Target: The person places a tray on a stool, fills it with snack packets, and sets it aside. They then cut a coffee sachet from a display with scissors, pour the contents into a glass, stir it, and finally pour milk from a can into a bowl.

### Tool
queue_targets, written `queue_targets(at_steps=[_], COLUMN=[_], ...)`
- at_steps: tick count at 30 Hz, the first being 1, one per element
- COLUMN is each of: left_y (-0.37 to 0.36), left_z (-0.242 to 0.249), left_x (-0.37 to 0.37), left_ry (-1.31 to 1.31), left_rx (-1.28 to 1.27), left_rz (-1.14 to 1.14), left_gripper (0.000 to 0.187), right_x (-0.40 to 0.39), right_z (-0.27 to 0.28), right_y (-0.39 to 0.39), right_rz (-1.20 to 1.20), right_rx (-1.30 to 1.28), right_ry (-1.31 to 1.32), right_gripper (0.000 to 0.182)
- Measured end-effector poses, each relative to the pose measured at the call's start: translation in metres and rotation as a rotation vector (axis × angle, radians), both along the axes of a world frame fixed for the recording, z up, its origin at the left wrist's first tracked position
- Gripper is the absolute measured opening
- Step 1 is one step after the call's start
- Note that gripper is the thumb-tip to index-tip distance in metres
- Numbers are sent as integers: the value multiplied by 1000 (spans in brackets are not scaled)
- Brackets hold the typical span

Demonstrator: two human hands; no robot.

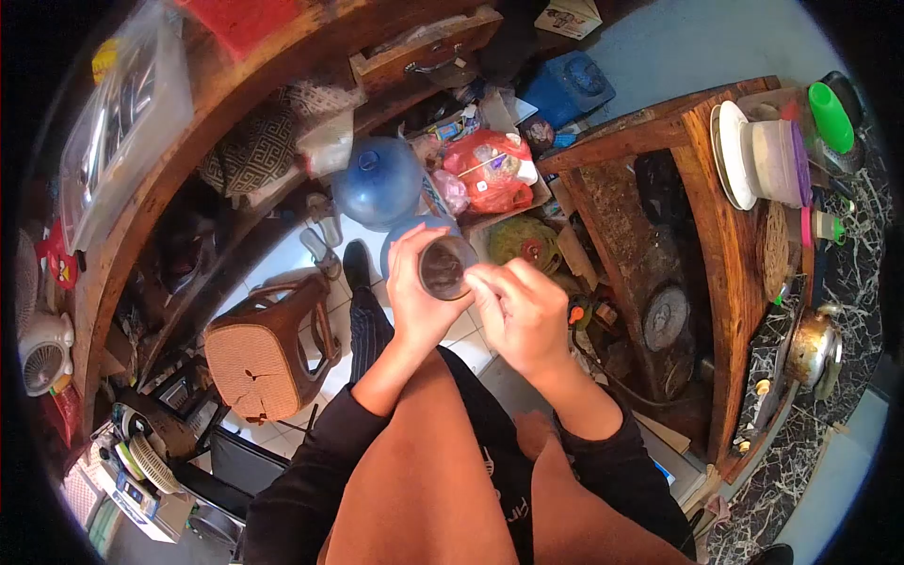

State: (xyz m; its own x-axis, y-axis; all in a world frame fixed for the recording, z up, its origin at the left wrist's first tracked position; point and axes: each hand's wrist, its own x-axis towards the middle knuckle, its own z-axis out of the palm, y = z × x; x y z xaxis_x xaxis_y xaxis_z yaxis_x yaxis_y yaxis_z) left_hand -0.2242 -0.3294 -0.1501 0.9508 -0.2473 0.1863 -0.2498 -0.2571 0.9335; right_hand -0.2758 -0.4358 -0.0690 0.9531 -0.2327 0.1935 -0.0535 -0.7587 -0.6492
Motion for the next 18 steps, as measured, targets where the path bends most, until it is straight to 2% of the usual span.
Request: queue_targets(at_steps=[3, 5, 7, 9, 11, 15, 18], left_y=[0, 0, 2, 4, 4, 5, 8], left_z=[-3, -1, -3, -3, -6, 0, -2], left_x=[0, 2, 5, 7, 8, 14, 22], left_ry=[-11, 46, 59, 72, 120, 307, 214], left_rx=[34, -25, -18, -42, -84, -267, -236], left_rz=[-5, 9, 14, -24, -3, 46, 21], left_gripper=[60, 60, 60, 58, 59, 62, 64], right_x=[3, 4, 3, -5, -13, -28, -33], right_z=[-2, -10, -10, -2, 3, 20, 20], right_y=[1, -4, -9, -8, -5, -19, -24], right_rz=[108, 97, -40, -38, -161, -179, -108], right_rx=[51, 34, 111, 135, 279, 257, 261], right_ry=[-121, -142, -63, 7, -48, -177, -257], right_gripper=[13, 15, 15, 13, 11, 20, 22])
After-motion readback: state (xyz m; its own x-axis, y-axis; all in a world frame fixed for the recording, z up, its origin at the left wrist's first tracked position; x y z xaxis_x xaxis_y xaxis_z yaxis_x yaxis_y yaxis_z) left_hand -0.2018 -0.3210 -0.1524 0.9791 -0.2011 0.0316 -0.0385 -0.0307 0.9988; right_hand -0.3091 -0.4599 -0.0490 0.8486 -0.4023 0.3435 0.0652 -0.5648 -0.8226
